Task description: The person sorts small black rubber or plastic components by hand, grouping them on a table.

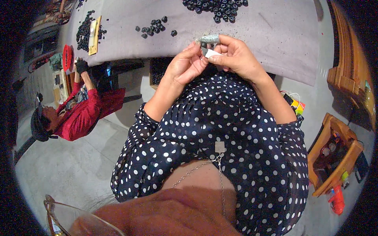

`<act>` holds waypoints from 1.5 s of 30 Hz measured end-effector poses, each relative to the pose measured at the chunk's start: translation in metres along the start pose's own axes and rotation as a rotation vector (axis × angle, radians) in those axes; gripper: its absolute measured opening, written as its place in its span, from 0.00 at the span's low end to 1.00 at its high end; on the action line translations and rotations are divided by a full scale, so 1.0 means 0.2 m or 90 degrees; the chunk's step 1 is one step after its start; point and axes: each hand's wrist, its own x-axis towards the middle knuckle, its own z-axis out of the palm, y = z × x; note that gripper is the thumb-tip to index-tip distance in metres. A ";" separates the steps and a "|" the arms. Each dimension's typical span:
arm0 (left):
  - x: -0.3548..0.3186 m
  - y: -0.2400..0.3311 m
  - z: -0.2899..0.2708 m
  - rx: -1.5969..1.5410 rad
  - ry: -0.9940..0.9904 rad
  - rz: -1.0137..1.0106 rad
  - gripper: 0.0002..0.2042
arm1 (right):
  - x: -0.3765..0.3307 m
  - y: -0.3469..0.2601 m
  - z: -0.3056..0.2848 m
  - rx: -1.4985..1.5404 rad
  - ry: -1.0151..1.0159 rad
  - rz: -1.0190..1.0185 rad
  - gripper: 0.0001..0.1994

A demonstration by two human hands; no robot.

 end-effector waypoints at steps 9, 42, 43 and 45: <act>-0.01 0.01 -0.05 0.018 -0.015 -0.005 0.11 | 0.00 -0.01 -0.01 -0.002 -0.032 0.029 0.17; -0.02 0.05 -0.05 0.178 -0.036 0.017 0.17 | -0.02 -0.01 0.00 -0.010 -0.034 0.061 0.16; -0.02 0.05 -0.05 0.209 -0.027 0.017 0.19 | -0.02 -0.01 0.00 -0.010 -0.034 0.060 0.16; -0.02 0.05 -0.06 0.215 -0.036 0.021 0.19 | -0.01 0.01 -0.01 -0.009 -0.038 0.057 0.15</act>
